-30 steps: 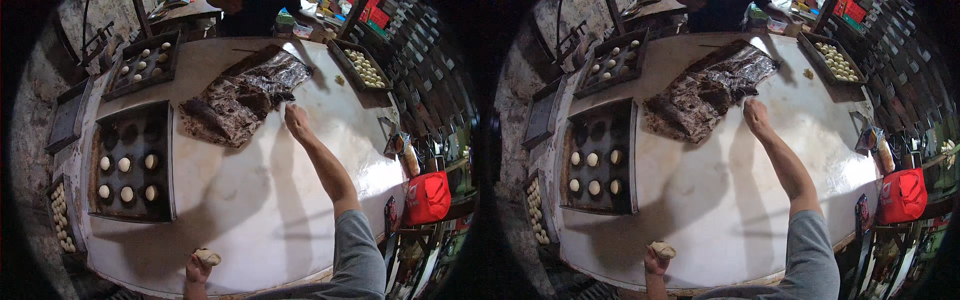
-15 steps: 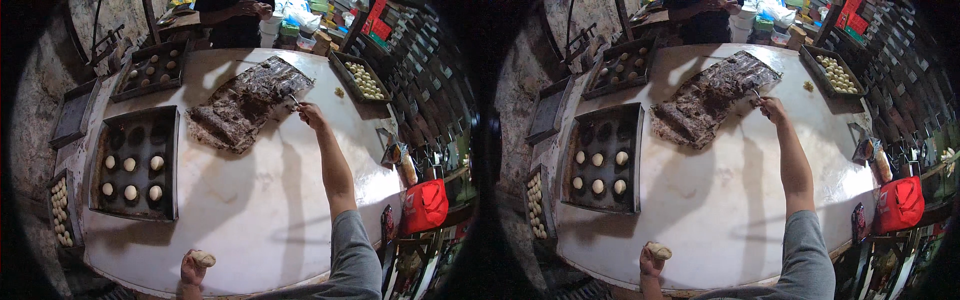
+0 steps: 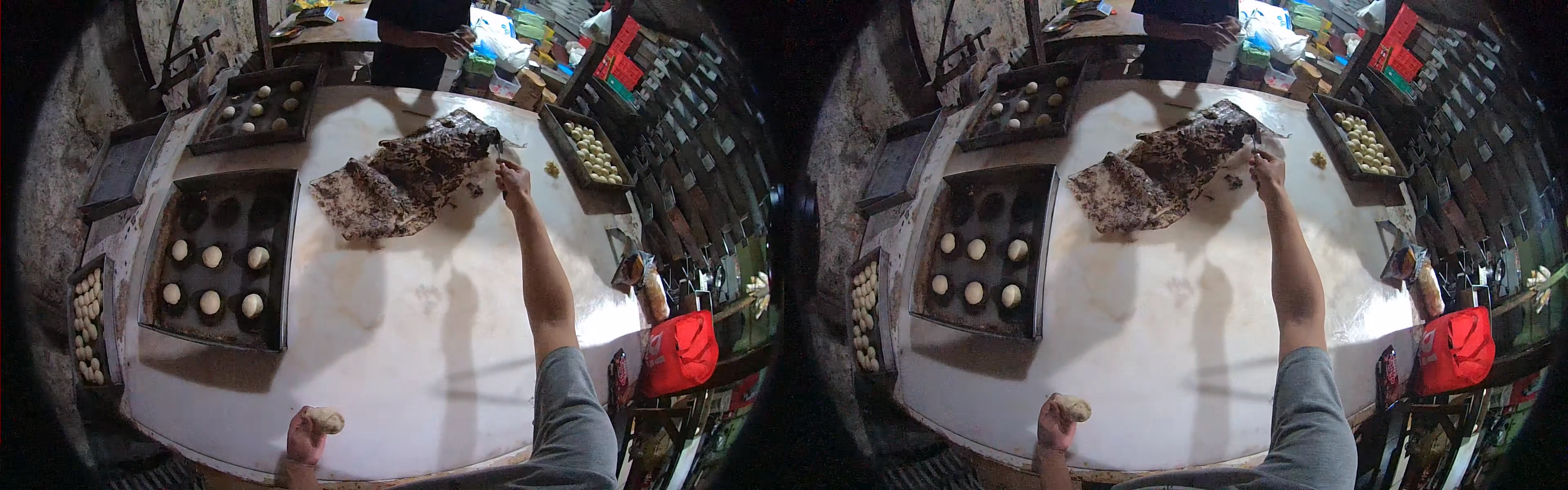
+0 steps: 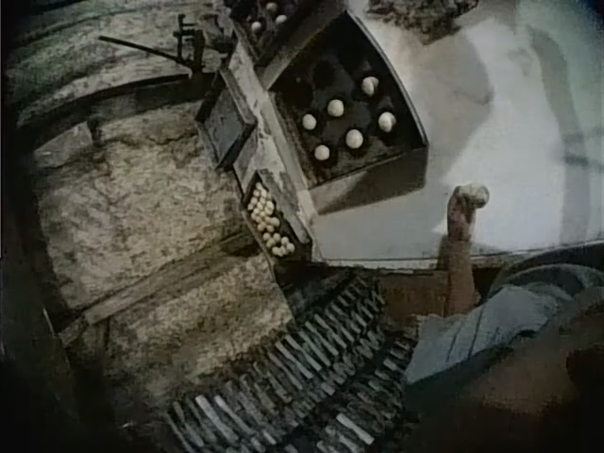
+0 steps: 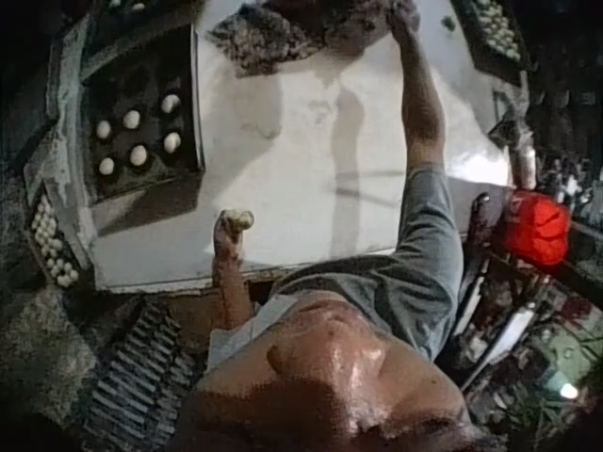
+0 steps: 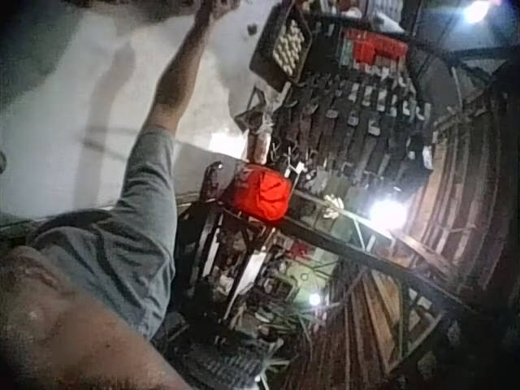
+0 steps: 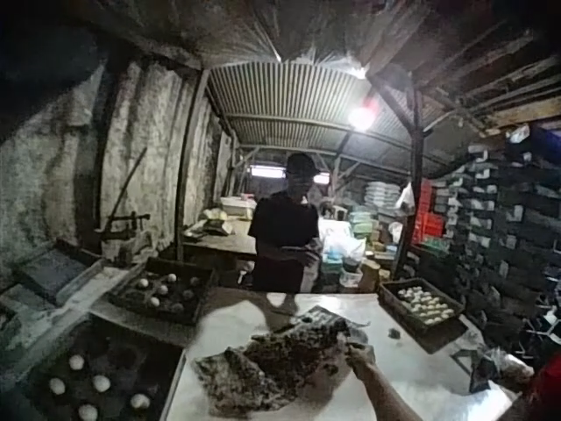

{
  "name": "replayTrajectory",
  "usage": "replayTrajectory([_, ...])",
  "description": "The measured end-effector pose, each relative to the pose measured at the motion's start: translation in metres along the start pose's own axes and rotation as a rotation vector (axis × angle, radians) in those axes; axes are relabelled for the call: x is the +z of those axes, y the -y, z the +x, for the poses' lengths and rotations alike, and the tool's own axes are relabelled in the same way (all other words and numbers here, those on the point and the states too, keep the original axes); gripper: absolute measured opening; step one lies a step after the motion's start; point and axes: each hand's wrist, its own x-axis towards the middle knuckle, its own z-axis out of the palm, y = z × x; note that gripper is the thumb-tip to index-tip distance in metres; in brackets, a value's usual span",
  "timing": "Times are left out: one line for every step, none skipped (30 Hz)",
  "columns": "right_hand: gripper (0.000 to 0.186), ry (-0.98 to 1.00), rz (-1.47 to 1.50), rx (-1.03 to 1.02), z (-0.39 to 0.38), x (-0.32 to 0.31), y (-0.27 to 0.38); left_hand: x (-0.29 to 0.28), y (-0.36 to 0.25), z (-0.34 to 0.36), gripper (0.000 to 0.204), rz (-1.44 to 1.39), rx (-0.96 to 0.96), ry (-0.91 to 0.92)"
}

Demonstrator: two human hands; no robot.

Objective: Preparing bread rolls by filling dough balls with filling using a spoon and placing them on baking trays.

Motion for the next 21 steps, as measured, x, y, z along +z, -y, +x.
replayTrajectory([0.022, -0.020, -0.076, -0.074, -0.001, -0.003, 0.002, 0.001, -0.001, 0.000, 0.034, 0.010, -0.010, 0.018])
replayTrajectory([0.024, -0.036, -0.150, -0.149, -0.002, -0.003, 0.005, -0.001, 0.001, -0.001, 0.034, 0.009, -0.009, 0.018])
replayTrajectory([0.024, -0.046, -0.158, -0.164, -0.002, -0.003, 0.008, -0.006, 0.004, 0.000, 0.033, 0.037, 0.014, -0.048])
replayTrajectory([0.024, -0.044, -0.157, -0.165, -0.002, -0.002, 0.011, -0.009, 0.005, 0.000, 0.032, 0.065, 0.037, -0.114])
replayTrajectory([0.023, -0.058, -0.160, -0.193, -0.001, -0.002, 0.014, -0.010, 0.005, 0.000, 0.032, 0.060, 0.035, -0.112])
replayTrajectory([0.023, -0.072, -0.163, -0.221, 0.000, -0.002, 0.018, -0.011, 0.004, 0.002, 0.030, 0.042, 0.025, -0.048])
replayTrajectory([0.023, -0.070, -0.168, -0.223, 0.001, -0.001, 0.021, -0.013, 0.004, 0.003, 0.027, 0.024, 0.016, 0.017])
replayTrajectory([0.023, -0.096, -0.157, -0.229, 0.003, -0.003, 0.025, -0.014, 0.003, 0.004, 0.027, 0.023, 0.015, 0.018])
replayTrajectory([0.023, -0.122, -0.147, -0.236, 0.005, -0.005, 0.028, -0.015, 0.003, 0.006, 0.027, -0.001, -0.001, 0.072])
replayTrajectory([0.023, -0.122, -0.149, -0.237, 0.006, -0.007, 0.032, -0.015, 0.003, 0.007, 0.028, -0.025, -0.017, 0.125])
replayTrajectory([0.022, -0.147, -0.184, -0.234, 0.005, -0.008, 0.034, -0.011, 0.002, 0.006, 0.028, -0.026, -0.018, 0.124])
replayTrajectory([0.021, -0.172, -0.220, -0.230, 0.005, -0.010, 0.037, -0.005, 0.002, 0.003, 0.026, 0.039, 0.008, 0.102])
replayTrajectory([0.021, -0.148, -0.226, -0.251, 0.004, -0.012, 0.041, -0.001, 0.001, 0.001, 0.024, 0.104, 0.034, 0.081])
replayTrajectory([0.021, -0.148, -0.227, -0.252, 0.005, -0.014, 0.044, -0.001, 0.001, 0.000, 0.024, 0.103, 0.035, 0.082])
replayTrajectory([0.021, -0.131, -0.183, -0.236, 0.005, -0.016, 0.047, -0.001, 0.000, 0.000, 0.025, 0.104, 0.038, 0.119])
replayTrajectory([0.021, -0.114, -0.139, -0.221, 0.006, -0.017, 0.050, -0.001, 0.000, 0.000, 0.025, 0.105, 0.041, 0.157])
replayTrajectory([0.022, -0.123, -0.163, -0.189, -0.001, -0.012, 0.056, 0.000, -0.001, -0.001, 0.025, 0.105, 0.043, 0.154])
replayTrajectory([0.022, -0.121, -0.162, -0.188, -0.002, -0.010, 0.057, 0.001, -0.001, -0.003, 0.025, 0.080, 0.039, 0.098])
replayTrajectory([0.022, -0.152, -0.154, -0.207, -0.004, -0.008, 0.060, 0.002, -0.002, -0.004, 0.026, 0.055, 0.036, 0.041])
replayTrajectory([0.023, -0.189, -0.151, -0.233, -0.002, -0.013, 0.065, 0.001, -0.001, -0.003, 0.026, 0.053, 0.034, 0.048])
replayTrajectory([0.022, -0.145, -0.129, -0.237, 0.002, -0.021, 0.071, -0.001, 0.000, -0.001, 0.027, 0.101, 0.041, 0.107])
